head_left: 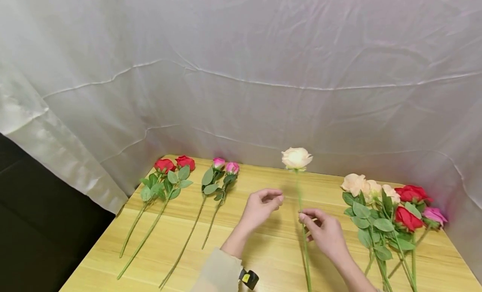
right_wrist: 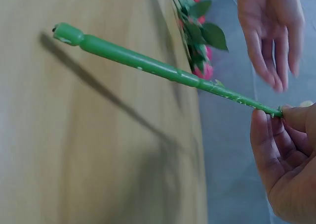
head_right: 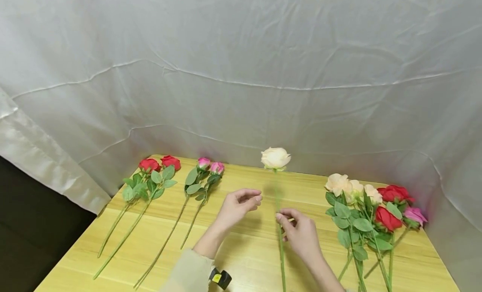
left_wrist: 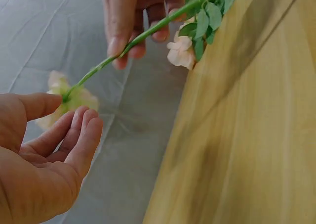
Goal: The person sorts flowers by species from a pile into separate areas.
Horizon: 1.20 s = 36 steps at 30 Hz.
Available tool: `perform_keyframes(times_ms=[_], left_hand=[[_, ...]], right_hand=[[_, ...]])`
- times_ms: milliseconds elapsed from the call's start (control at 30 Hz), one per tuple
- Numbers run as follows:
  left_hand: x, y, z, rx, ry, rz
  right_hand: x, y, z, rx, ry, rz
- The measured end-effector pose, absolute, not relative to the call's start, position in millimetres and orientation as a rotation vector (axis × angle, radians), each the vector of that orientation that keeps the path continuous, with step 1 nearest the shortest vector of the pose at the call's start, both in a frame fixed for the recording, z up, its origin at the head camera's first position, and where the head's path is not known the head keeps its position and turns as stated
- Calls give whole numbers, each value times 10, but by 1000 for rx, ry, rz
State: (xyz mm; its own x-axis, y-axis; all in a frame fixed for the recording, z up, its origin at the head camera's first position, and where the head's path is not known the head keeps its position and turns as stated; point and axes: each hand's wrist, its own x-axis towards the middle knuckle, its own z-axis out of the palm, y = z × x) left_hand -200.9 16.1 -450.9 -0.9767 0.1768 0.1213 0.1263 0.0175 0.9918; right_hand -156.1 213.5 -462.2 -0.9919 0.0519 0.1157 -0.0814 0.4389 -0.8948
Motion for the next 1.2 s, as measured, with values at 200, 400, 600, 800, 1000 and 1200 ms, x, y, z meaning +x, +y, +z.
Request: perform_keyframes(times_ms=[200, 400, 600, 800, 1000, 1200], left_hand=[[-2000, 179, -4593, 340, 2223, 2086], [-1980, 171, -4638, 320, 2153, 2128], [-1963, 150, -4641, 259, 2151, 2131], [-1973, 149, -4610, 229, 2081, 2178], [-2038, 165, -4565, 183, 1942, 2320], [-2167, 193, -4562, 143, 1931, 2376]], right_hand=[[-1531, 1900, -4712, 22, -2541, 1719], [-1527, 1765, -4747, 6, -2499, 1788], [-1518, 1686, -4781, -19, -2487, 1845], [-1503, 1727, -4735, 21, -2508, 1847], [-1496, 1894, -4637, 131, -2483, 1811], [-1463, 2191, -4525, 179, -2397, 1540]])
